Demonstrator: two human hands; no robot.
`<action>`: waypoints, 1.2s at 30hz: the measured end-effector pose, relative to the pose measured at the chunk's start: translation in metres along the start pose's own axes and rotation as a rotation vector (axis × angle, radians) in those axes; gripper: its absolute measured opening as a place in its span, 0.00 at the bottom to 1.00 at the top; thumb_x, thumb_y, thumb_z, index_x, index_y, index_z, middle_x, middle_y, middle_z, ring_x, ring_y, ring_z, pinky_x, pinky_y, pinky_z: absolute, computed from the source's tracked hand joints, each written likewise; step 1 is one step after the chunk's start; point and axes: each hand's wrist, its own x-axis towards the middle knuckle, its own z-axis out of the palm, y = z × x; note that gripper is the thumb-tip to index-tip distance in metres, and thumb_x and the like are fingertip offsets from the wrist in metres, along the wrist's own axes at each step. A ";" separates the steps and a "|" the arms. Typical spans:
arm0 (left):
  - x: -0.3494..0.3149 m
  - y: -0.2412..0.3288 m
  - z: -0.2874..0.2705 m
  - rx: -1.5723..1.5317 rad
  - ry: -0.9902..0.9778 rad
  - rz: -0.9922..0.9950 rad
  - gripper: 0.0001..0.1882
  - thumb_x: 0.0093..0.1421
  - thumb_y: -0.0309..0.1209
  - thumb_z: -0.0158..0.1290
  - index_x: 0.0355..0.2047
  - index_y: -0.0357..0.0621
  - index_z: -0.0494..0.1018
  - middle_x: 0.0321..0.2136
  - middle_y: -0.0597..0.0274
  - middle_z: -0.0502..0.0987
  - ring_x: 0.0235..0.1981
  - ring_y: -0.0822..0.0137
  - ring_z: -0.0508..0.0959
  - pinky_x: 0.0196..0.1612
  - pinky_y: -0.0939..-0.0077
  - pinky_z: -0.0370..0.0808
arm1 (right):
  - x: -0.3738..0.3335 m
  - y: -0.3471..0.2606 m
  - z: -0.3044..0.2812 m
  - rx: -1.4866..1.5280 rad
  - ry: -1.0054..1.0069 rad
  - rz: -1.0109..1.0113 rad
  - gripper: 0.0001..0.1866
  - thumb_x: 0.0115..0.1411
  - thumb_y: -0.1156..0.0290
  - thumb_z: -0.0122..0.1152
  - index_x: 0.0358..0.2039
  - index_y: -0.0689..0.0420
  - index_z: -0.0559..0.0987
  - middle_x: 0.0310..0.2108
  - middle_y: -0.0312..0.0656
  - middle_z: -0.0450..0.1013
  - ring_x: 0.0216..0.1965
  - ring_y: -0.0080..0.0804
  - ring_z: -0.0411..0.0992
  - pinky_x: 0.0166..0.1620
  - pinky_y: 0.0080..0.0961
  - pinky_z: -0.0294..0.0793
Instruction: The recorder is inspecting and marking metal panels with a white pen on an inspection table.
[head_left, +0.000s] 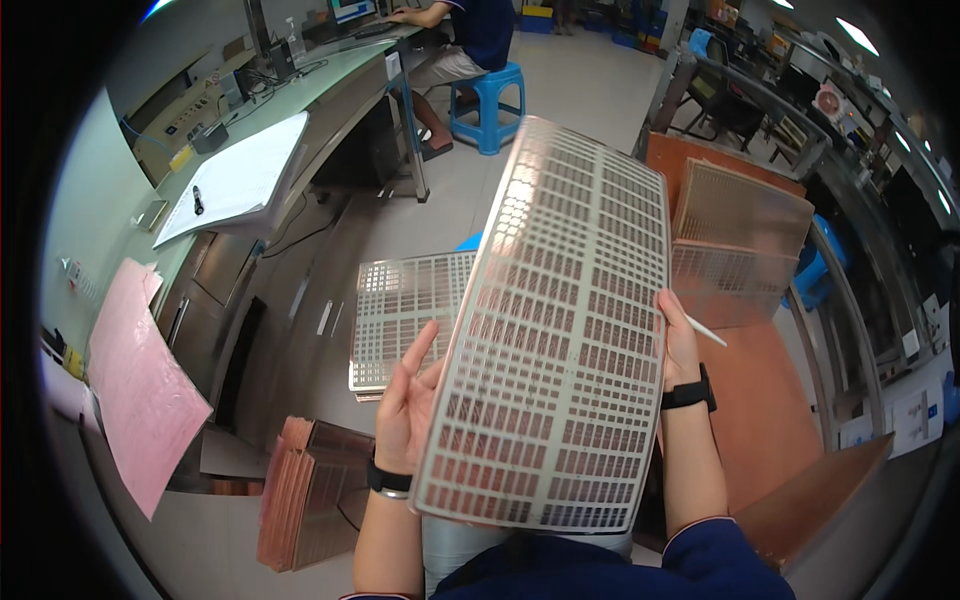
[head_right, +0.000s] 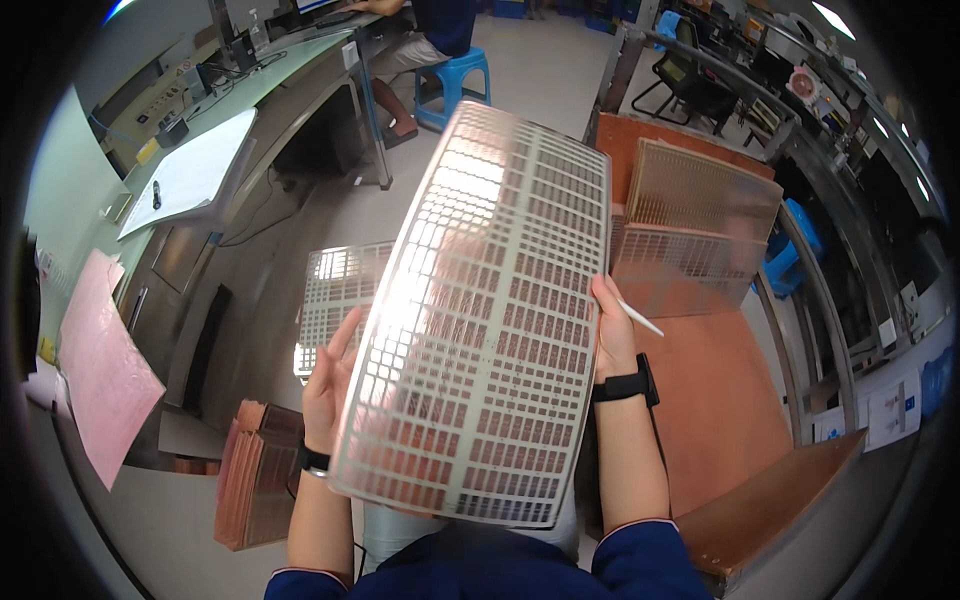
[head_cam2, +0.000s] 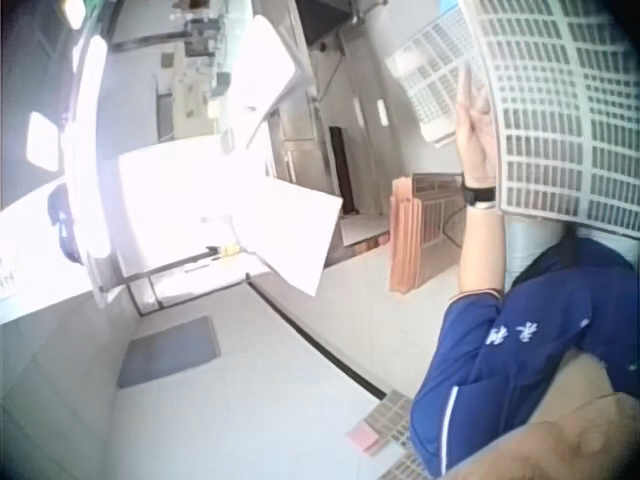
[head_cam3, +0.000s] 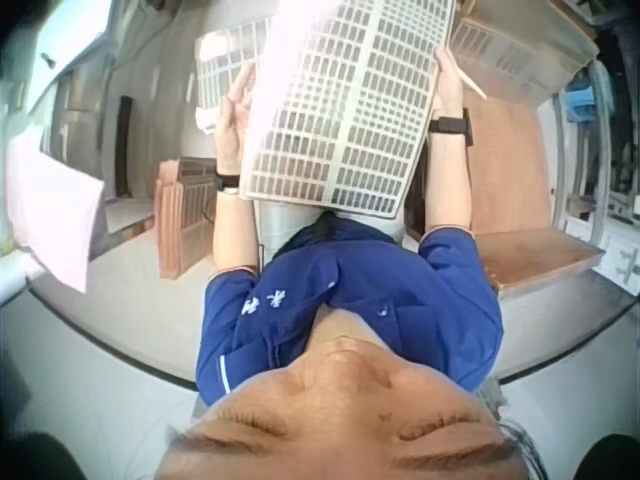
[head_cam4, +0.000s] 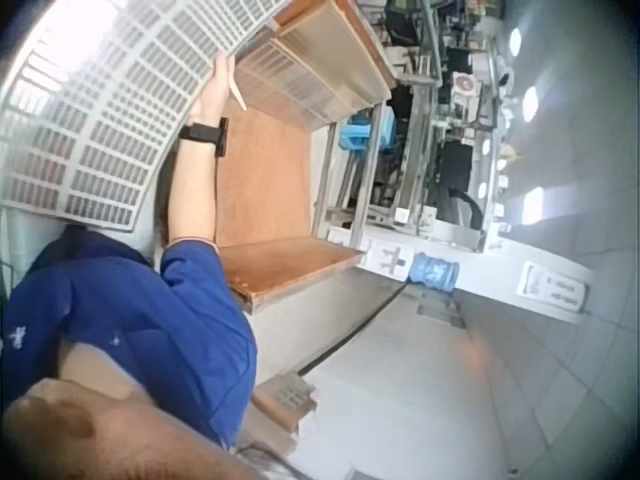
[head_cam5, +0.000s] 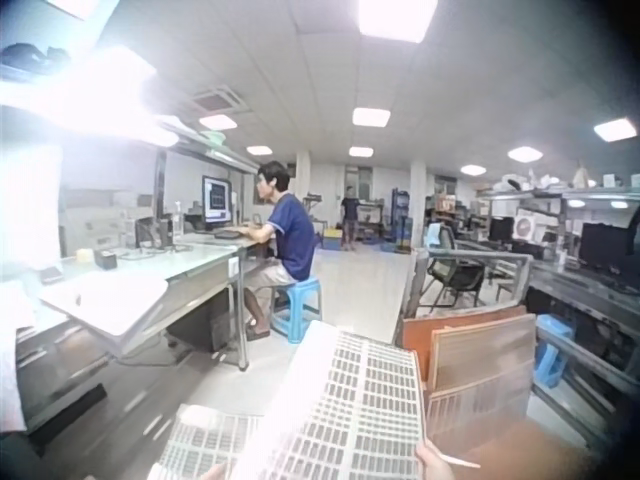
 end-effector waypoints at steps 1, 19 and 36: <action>-0.008 0.000 -0.011 0.003 -0.002 0.015 0.28 0.68 0.44 0.30 0.63 0.42 0.49 0.57 0.45 0.60 0.55 0.53 0.66 0.57 0.57 0.65 | -0.001 0.002 0.007 0.000 -0.015 0.003 0.16 0.66 0.68 0.43 0.51 0.61 0.66 0.45 0.43 0.70 0.43 0.30 0.72 0.42 0.26 0.78; -0.047 0.007 -0.057 0.245 0.423 0.210 0.16 0.65 0.37 0.43 0.49 0.41 0.67 0.44 0.62 0.73 0.43 0.71 0.74 0.47 0.75 0.72 | -0.059 -0.064 -0.041 0.083 0.325 -0.368 0.14 0.65 0.67 0.45 0.46 0.62 0.69 0.45 0.43 0.72 0.46 0.33 0.71 0.51 0.32 0.72; -0.084 0.032 -0.125 0.622 0.736 0.027 0.23 0.67 0.43 0.39 0.46 0.32 0.69 0.42 0.58 0.75 0.42 0.71 0.74 0.46 0.76 0.70 | -0.107 0.004 -0.105 -0.252 0.670 0.109 0.09 0.63 0.65 0.50 0.37 0.56 0.74 0.30 0.33 0.73 0.32 0.20 0.72 0.33 0.17 0.73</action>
